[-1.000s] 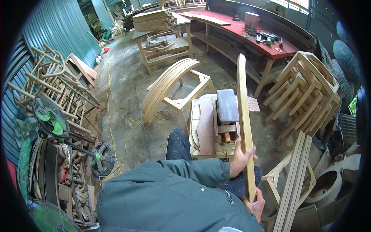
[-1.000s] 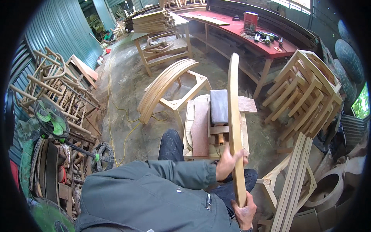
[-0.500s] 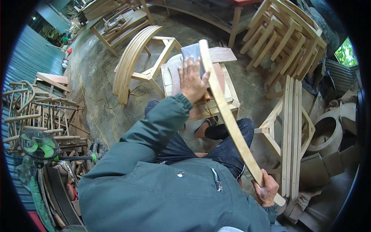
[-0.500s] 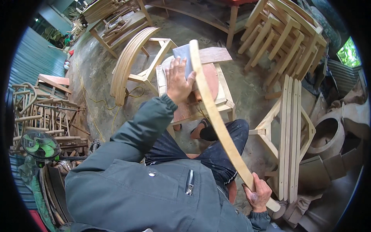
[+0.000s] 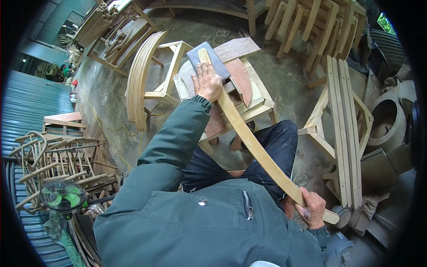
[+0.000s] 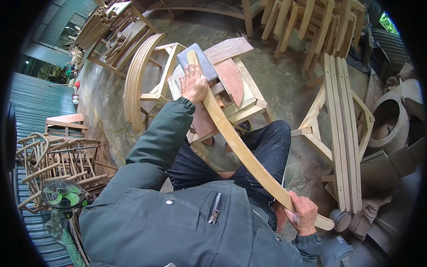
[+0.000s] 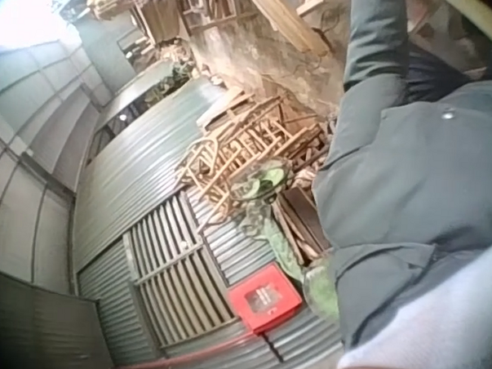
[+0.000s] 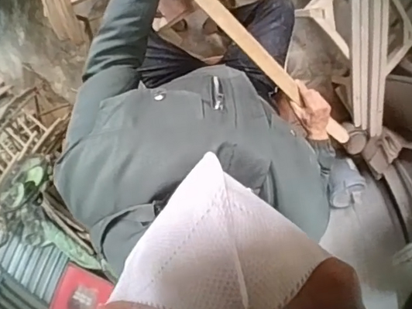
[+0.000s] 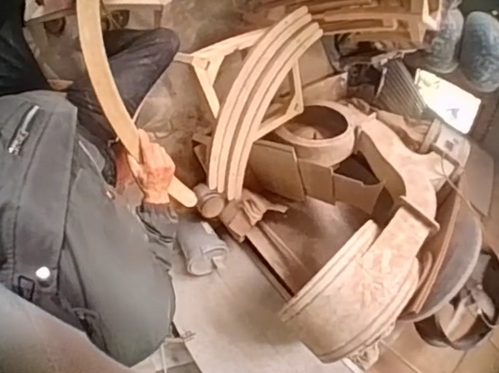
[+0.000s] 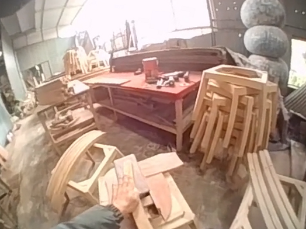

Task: Sanding curved wooden furniture components using a stationary belt sander.

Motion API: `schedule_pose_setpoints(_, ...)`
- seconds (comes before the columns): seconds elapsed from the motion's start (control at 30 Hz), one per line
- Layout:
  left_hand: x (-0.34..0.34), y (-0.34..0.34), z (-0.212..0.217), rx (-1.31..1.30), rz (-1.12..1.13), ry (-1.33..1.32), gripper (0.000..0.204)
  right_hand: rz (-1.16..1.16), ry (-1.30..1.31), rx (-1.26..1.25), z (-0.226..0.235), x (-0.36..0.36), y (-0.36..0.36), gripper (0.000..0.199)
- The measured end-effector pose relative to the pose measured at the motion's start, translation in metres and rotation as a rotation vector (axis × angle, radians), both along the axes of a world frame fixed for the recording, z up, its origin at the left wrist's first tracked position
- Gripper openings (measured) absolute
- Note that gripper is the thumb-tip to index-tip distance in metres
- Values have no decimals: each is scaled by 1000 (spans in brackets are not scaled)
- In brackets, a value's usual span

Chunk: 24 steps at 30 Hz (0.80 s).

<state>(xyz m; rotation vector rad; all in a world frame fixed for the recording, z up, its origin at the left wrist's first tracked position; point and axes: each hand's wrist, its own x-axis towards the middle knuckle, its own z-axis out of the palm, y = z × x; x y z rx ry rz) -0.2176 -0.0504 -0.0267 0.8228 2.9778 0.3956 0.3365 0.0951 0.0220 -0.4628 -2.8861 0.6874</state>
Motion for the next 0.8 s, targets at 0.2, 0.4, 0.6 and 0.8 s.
schedule_pose_setpoints(0.2, -23, 5, -5, -5, 30, -39, 74, 10, -6, -62, -7, -33, 10, 62)
schedule_pose_setpoints(0.4, -80, 5, -8, -108, 54, 46, 72, 60, -48, -170, -20, -84, 18, 66)
schedule_pose_setpoints(0.6, -133, 10, 3, -54, 76, 11, 73, 67, 9, -125, -24, -132, 19, 74)
schedule_pose_setpoints(0.8, -174, 14, -4, -51, 57, 57, 73, 77, 75, -133, -27, -155, 22, 70)
